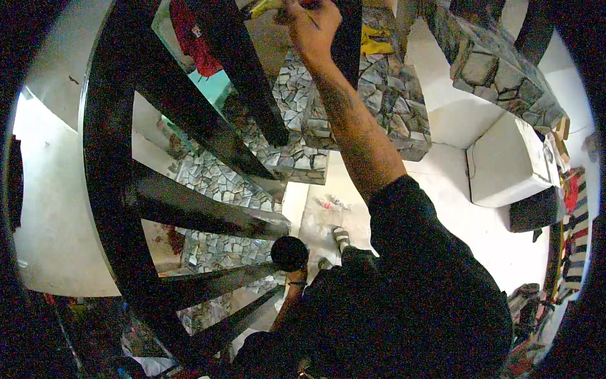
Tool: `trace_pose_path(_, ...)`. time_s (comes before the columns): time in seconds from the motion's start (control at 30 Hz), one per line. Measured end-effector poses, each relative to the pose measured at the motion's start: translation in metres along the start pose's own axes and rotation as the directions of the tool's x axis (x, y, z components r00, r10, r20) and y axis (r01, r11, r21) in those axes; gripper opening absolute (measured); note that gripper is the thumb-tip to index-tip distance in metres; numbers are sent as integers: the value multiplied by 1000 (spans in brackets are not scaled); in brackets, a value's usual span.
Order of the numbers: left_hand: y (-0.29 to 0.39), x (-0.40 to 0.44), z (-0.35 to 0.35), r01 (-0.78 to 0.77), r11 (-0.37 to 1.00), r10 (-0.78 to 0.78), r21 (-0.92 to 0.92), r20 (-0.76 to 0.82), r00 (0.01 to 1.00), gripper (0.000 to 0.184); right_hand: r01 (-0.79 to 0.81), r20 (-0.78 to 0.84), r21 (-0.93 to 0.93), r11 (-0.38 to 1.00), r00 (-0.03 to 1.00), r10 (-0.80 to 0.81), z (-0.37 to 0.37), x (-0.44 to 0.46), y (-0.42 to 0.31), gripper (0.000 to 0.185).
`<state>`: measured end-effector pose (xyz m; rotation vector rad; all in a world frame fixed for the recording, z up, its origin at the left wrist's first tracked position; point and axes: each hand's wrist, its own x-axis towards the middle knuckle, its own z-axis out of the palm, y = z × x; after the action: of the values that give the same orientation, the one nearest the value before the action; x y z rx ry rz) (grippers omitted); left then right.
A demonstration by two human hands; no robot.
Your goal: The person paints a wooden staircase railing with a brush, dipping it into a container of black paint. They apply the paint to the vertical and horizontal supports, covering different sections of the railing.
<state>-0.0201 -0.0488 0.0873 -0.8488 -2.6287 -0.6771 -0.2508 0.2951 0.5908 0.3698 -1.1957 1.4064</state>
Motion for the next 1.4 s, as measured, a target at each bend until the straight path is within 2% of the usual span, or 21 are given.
trace_pose_path(0.07,5,3,-5,-22,1000,21,-16,-38,999,52,-35,-78,-10,999,996,34,-6,-13,-9,26)
trace_pose_path(0.13,7,4,-6,34,997,-33,-71,13,999,50,-103,-157,-29,994,983,97,-11,-32,-11,27)
trace_pose_path(0.17,8,3,-7,86,991,-79,-103,72,994,48,-130,-178,44,991,975,136,-13,-42,-13,29)
trace_pose_path(0.27,11,12,-16,130,983,-111,-127,150,982,48,-257,-261,60,965,929,264,-20,-60,-9,30)
trace_pose_path(0.3,13,18,-21,102,989,-89,-104,129,988,48,-276,-295,126,953,907,302,-19,-62,-10,20)
trace_pose_path(0.5,8,22,-18,-71,997,74,34,-80,994,46,-116,-288,355,928,930,227,2,-33,5,23)
trace_pose_path(0.57,13,28,-26,-118,990,127,81,-111,986,44,-165,-268,428,889,915,300,15,-26,11,23)
trace_pose_path(0.6,13,27,-25,-132,976,150,172,-94,984,46,-189,-256,463,866,907,335,17,-25,17,23)
trace_pose_path(0.67,15,25,-24,-153,902,182,404,-35,983,55,-254,-220,430,867,901,373,13,-37,25,23)
trace_pose_path(0.73,10,18,-12,-149,865,177,479,-15,984,64,-296,-206,405,865,892,402,1,-59,37,24)
trace_pose_path(0.77,6,15,-5,-139,899,169,416,-37,985,65,-391,-218,361,847,847,484,-9,-74,36,26)
trace_pose_path(0.87,12,20,-18,-122,949,148,292,-66,987,65,-455,-200,220,863,845,496,-33,-106,35,30)
trace_pose_path(0.97,18,35,-23,-107,969,147,220,-171,974,63,-465,-100,23,885,880,465,-53,-110,24,29)
trace_pose_path(1.07,16,36,-28,-145,953,187,266,-142,972,59,-394,-50,-429,813,909,415,-59,-89,25,28)
trace_pose_path(1.1,14,36,-28,-163,946,207,281,-135,969,59,-307,13,-438,845,938,348,-50,-80,18,24)
trace_pose_path(1.17,12,38,-26,-193,935,246,296,-153,957,59,-267,15,-482,834,950,312,-27,-51,13,22)
trace_pose_path(1.2,13,38,-25,-174,955,216,239,-162,963,57,-247,17,-504,828,955,296,-15,-36,9,22)
trace_pose_path(1.27,16,37,-23,-97,993,106,64,-154,982,53,-162,53,-366,916,979,195,6,-11,-7,20)
trace_pose_path(1.33,18,33,-20,8,999,-12,-52,-79,997,49,-147,45,-89,985,987,152,16,21,-2,21)
trace_pose_path(1.4,20,24,-19,76,995,-76,-66,1,997,48,-118,4,131,984,993,119,23,35,-12,21)
